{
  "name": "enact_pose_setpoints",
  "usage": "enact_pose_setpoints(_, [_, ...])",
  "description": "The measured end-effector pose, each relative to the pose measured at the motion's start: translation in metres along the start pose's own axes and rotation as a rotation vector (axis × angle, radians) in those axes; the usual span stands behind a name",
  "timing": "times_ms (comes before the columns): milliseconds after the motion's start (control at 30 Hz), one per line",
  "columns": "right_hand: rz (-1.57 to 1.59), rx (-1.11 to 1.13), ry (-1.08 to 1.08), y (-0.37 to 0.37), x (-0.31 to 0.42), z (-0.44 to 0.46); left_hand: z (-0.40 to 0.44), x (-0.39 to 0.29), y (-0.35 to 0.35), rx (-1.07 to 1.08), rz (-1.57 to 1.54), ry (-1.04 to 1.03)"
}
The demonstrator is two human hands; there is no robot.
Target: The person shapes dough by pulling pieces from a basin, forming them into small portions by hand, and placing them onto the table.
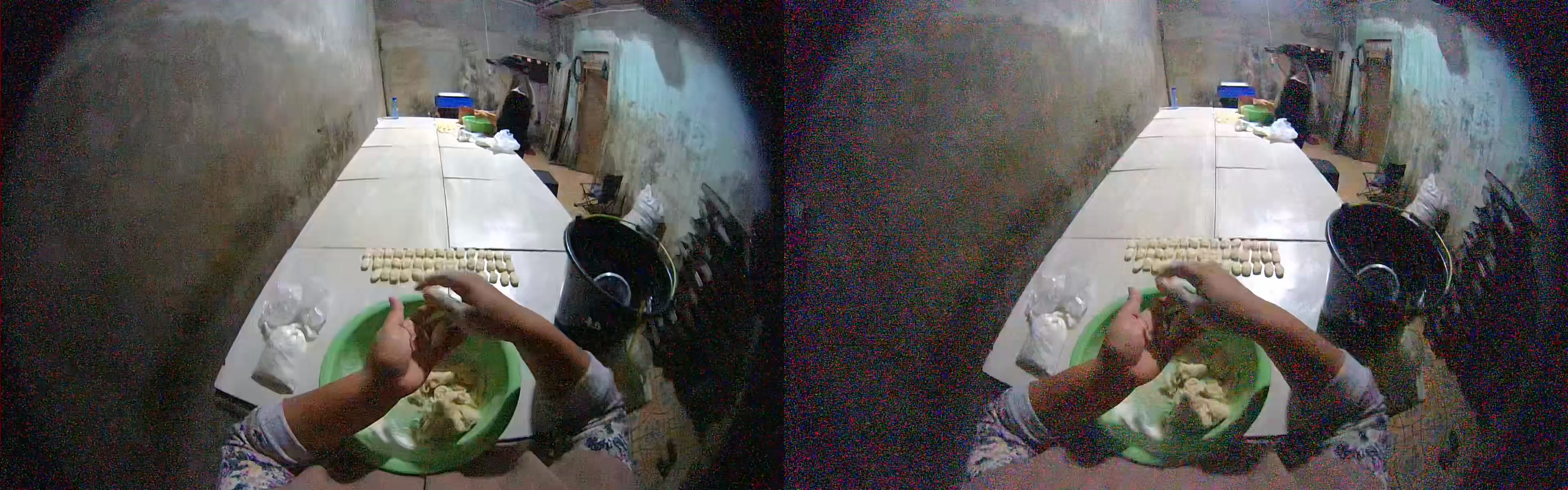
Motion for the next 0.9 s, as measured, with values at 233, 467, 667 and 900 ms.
enact_pose_setpoints(233, [-0.374,0.04,0.336,0.023,-0.011,-0.019,0.03,-0.017,0.012,-0.104,0.132,0.028])
enact_pose_setpoints(467, [-0.41,0.103,0.185,0.034,-0.009,-0.016,0.039,-0.034,0.001,-0.099,0.49,0.227])
enact_pose_setpoints(667, [-0.453,-0.012,0.264,0.035,-0.029,-0.015,0.039,-0.046,0.001,-0.02,1.293,0.182])
enact_pose_setpoints(900, [-0.384,-0.008,0.351,0.029,-0.04,-0.014,0.042,-0.03,0.036,-0.009,1.413,0.22])
Point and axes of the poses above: each hand's wrist, its own z-axis towards the middle knuckle, its own y-axis out of the back of the hand, x = y × z, the point moved 1 cm from there along z, towards the middle knuckle, and after that the axes turned 1 degree about x, right-handed, at the moved point
